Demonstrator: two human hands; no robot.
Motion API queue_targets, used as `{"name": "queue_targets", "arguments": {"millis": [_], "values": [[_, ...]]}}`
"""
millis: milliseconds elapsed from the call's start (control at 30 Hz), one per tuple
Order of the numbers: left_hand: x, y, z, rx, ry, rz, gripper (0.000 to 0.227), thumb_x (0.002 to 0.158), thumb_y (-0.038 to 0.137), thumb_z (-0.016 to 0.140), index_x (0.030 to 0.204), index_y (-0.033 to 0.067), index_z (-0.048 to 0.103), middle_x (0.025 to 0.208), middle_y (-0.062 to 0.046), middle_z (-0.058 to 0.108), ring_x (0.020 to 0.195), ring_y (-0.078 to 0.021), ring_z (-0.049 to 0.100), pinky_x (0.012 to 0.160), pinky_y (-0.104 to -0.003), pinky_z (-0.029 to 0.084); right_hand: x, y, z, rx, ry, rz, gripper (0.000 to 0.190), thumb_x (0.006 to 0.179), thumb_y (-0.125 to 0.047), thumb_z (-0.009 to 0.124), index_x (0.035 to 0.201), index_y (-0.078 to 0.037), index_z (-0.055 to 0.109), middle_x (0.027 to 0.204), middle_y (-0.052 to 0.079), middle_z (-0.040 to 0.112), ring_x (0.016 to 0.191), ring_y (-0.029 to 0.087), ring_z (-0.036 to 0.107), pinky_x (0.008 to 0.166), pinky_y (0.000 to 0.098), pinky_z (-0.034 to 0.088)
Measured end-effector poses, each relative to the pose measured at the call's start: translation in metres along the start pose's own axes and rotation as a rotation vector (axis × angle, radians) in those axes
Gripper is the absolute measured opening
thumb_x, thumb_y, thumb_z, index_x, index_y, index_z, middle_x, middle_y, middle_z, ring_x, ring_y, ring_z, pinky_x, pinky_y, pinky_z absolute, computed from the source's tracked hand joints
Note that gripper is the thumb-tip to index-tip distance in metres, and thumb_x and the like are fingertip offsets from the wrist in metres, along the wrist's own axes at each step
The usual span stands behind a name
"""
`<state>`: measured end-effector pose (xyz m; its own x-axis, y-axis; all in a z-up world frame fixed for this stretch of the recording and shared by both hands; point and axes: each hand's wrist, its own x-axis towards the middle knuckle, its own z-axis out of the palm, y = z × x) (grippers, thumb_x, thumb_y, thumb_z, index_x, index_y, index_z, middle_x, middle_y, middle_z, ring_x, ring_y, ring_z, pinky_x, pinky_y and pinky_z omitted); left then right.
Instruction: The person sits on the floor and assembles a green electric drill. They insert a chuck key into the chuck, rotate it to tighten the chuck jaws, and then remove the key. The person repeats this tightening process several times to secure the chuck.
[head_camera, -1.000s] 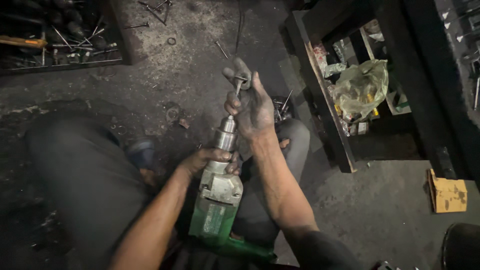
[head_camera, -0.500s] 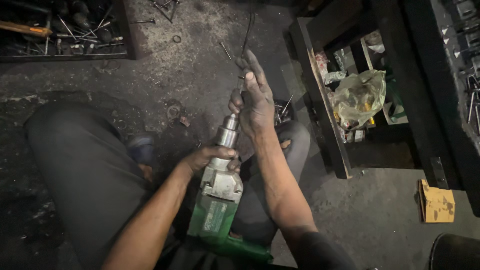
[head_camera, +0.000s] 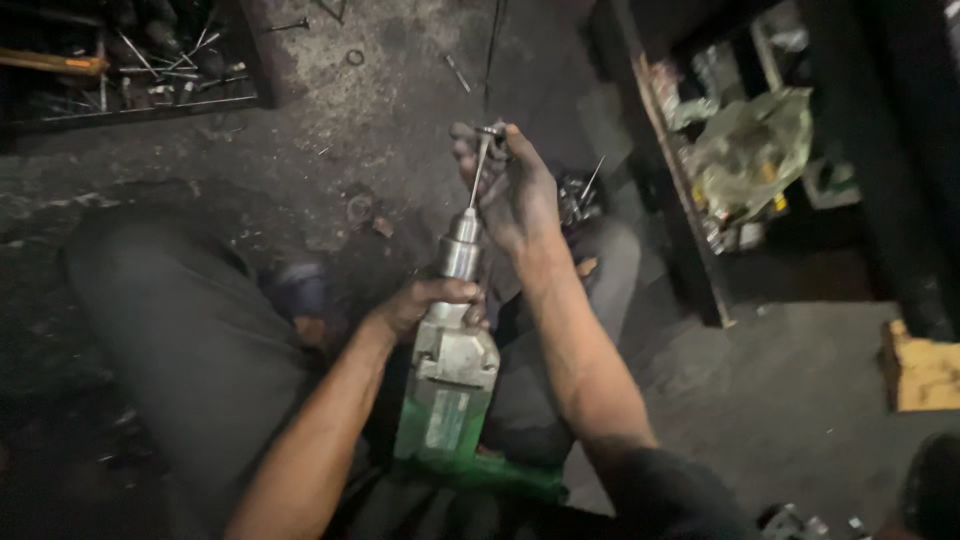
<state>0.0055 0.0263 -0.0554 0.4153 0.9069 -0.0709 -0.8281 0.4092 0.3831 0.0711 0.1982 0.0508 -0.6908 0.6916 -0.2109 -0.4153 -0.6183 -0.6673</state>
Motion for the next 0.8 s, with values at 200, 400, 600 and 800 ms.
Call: {"name": "queue_targets", "arguments": {"millis": [200,400,600,800], "values": [[-0.004,-0.003,-0.022,-0.05,0.119,-0.033,0.029,0.089,0.026,0.069,0.104,0.0013,0.065,0.086,-0.011,0.067,0.094,-0.0286,0.069,0.096,-0.052,0.056,0.014,0.015,-0.029,0.063,-0.009,0.177,0.018,0.102,-0.019,0.066,0.113,-0.005,0.063,0.115,0.023,0.072,0.099,0.03,0.072,0.091,0.0351,0.06],[-0.008,-0.005,-0.037,-0.085,-0.007,0.017,0.035,0.088,0.025,0.072,0.112,0.0015,0.063,0.088,-0.012,0.065,0.097,-0.029,0.068,0.1,-0.046,0.052,0.006,0.022,-0.017,0.088,-0.076,0.087,0.03,0.107,-0.022,0.066,0.125,0.002,0.064,0.119,0.017,0.07,0.103,0.025,0.069,0.094,0.0419,0.059],[-0.002,0.0,-0.045,-0.034,0.026,0.068,0.039,0.085,0.026,0.075,0.11,-0.0014,0.062,0.085,-0.014,0.064,0.091,-0.0304,0.067,0.099,-0.048,0.053,0.0,0.023,-0.002,-0.048,-0.016,-0.062,0.036,0.103,-0.032,0.064,0.124,-0.003,0.062,0.119,0.017,0.072,0.096,0.024,0.07,0.082,0.0399,0.059],[0.0,0.004,-0.028,-0.019,0.027,0.145,0.041,0.086,0.026,0.074,0.114,-0.0019,0.061,0.082,-0.013,0.063,0.084,-0.0274,0.067,0.093,-0.047,0.055,0.003,0.033,-0.003,-0.032,-0.026,-0.14,0.035,0.103,-0.031,0.065,0.124,-0.003,0.06,0.118,0.02,0.071,0.088,0.025,0.069,0.071,0.0378,0.055]]}}
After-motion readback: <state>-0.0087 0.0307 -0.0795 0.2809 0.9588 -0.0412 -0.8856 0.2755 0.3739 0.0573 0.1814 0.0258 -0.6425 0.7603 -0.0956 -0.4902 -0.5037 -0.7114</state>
